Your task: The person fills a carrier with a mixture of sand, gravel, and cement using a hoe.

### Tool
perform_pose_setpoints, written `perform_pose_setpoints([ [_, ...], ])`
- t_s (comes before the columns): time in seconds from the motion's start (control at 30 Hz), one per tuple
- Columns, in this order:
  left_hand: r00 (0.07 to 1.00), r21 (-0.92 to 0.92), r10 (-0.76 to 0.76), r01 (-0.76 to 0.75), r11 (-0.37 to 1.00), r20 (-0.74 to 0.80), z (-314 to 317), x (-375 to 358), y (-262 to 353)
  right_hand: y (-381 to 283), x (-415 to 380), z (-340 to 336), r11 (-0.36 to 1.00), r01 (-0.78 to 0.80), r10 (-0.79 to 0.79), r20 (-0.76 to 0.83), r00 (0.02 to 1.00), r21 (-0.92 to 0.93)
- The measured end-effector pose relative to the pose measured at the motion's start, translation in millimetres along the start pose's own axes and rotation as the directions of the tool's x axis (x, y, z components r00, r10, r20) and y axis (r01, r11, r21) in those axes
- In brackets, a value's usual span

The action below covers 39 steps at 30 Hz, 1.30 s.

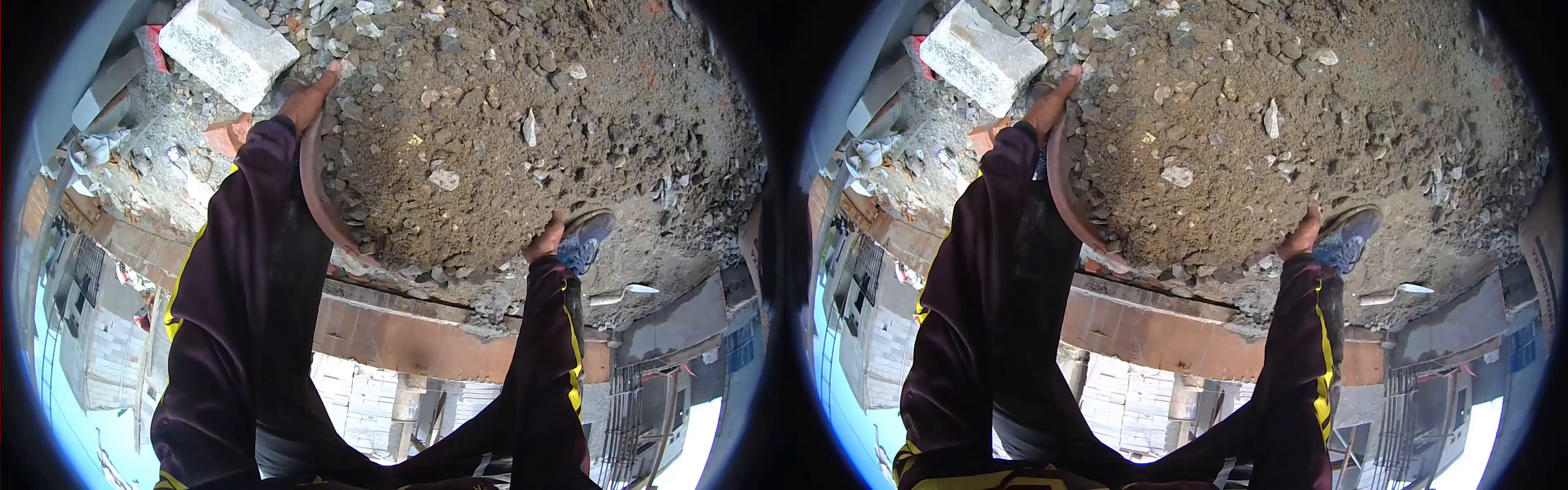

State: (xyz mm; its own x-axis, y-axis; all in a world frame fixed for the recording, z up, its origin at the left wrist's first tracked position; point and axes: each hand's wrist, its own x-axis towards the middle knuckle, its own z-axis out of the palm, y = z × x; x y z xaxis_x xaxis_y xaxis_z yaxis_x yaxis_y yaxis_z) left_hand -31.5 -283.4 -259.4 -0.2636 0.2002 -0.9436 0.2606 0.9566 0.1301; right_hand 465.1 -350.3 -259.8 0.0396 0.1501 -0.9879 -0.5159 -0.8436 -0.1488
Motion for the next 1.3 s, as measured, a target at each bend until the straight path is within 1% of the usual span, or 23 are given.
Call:
perform_pose_setpoints([
  [0.1, 0.999, -0.049, 0.019, -0.018, 0.999, 0.032, 0, 1, -6, -9, -2, 8, 0.988, -0.099, 0.086, -0.113, 0.99, -0.119],
  [0.13, 0.999, -0.088, 0.025, -0.022, 0.996, 0.03, 4, -10, 3, -16, -16, 30, 0.993, -0.101, 0.091, -0.17, 0.981, -0.052],
  [0.17, 0.999, -0.128, 0.032, -0.029, 0.991, 0.027, 8, -20, 13, -12, -9, 24, 0.992, -0.044, 0.016, -0.22, 0.975, -0.12],
  [0.2, 0.989, -0.225, -0.139, 0.145, 0.963, 0.042, 12, -27, 22, -7, 0, 18, 0.982, 0.008, -0.06, -0.268, 0.962, -0.189],
  [0.23, 0.993, -0.194, -0.116, 0.117, 0.974, 0.017, 15, -26, 21, -1, 5, 11, 0.965, 0.054, -0.135, -0.308, 0.942, -0.257],
  [0.27, 0.996, -0.16, -0.09, 0.086, 0.983, -0.015, 14, -20, 14, -5, -1, 17, 0.972, 0.021, -0.091, -0.288, 0.953, -0.236],
  [0.3, 0.996, -0.123, -0.063, 0.055, 0.991, -0.059, 8, -12, 4, -10, -8, 28, 0.954, -0.028, -0.087, -0.366, 0.926, -0.299],
  [0.33, 1.0, -0.123, -0.015, 0.011, 0.992, -0.027, 0, 5, -16, -11, -7, 26, 0.976, -0.037, -0.022, -0.269, 0.963, -0.214],
  [0.37, 0.987, -0.018, -0.032, 0.029, 0.999, -0.155, 2, -2, -12, -12, -6, 23, 0.99, -0.054, 0.032, -0.166, 0.986, -0.129],
  [0.4, 0.985, -0.024, -0.035, 0.031, 0.999, -0.169, 1, 0, -16, -15, -11, 28, 0.993, -0.052, 0.04, -0.12, 0.992, -0.102],
  [0.43, 0.983, -0.036, -0.037, 0.031, 0.999, -0.178, 1, 4, -19, -18, -12, 30, 0.996, -0.047, 0.041, -0.077, 0.996, -0.081],
  [0.47, 0.987, -0.079, -0.064, 0.053, 0.995, -0.145, 2, 4, -17, -15, -10, 28, 0.992, 0.047, -0.052, -0.043, 0.998, -0.115],
  [0.57, 0.992, -0.1, -0.057, 0.046, 0.994, -0.116, 3, -5, -11, -15, -8, 27, 0.987, 0.043, -0.068, -0.158, 0.985, -0.158],
  [0.6, 0.997, -0.179, -0.06, 0.05, 0.982, -0.05, 5, -14, -1, -13, -7, 23, 0.995, 0.035, -0.041, -0.06, 0.997, -0.09],
  [0.7, 0.977, -0.363, -0.131, 0.184, 0.913, 0.167, 9, -49, 33, -18, -9, 21, 0.995, -0.091, 0.089, 0.062, 0.994, 0.03],
  [0.73, 0.978, -0.494, 0.003, 0.102, 0.864, 0.207, 8, -32, 14, -17, -7, 21, 0.999, -0.045, 0.045, 0.016, 0.999, -0.001],
  [0.8, 0.973, -0.461, -0.054, 0.154, 0.874, 0.223, -6, -7, 4, -12, 0, 19, 0.997, 0.042, -0.047, -0.074, 0.996, -0.068],
  [0.9, 0.968, -0.431, -0.093, 0.188, 0.882, 0.232, -9, -13, 17, -13, -2, 19, 0.999, -0.049, 0.05, -0.033, 0.998, 0.002],
  [0.97, 0.947, -0.386, -0.178, 0.274, 0.881, 0.267, -14, 0, 9, -13, -7, 27, 0.997, -0.008, 0.0, -0.103, 0.995, -0.071],
  [1.07, 0.985, -0.46, -0.107, 0.16, 0.873, 0.139, 0, -9, 6, -14, -9, 34, 0.967, 0.082, -0.13, -0.192, 0.973, -0.24],
  [1.13, 0.997, -0.156, -0.071, 0.067, 0.985, -0.023, -8, 12, -15, -12, -5, 30, 0.965, 0.061, -0.117, -0.207, 0.971, -0.257],
  [1.2, 0.991, -0.192, -0.132, 0.134, 0.972, 0.022, -12, 12, -16, -10, -4, 27, 0.981, 0.012, -0.045, -0.167, 0.985, -0.192],
  [1.3, 0.976, -0.282, -0.211, 0.216, 0.935, 0.048, -6, -4, 0, -10, -3, 25, 0.981, -0.03, -0.012, -0.211, 0.977, -0.194],
])
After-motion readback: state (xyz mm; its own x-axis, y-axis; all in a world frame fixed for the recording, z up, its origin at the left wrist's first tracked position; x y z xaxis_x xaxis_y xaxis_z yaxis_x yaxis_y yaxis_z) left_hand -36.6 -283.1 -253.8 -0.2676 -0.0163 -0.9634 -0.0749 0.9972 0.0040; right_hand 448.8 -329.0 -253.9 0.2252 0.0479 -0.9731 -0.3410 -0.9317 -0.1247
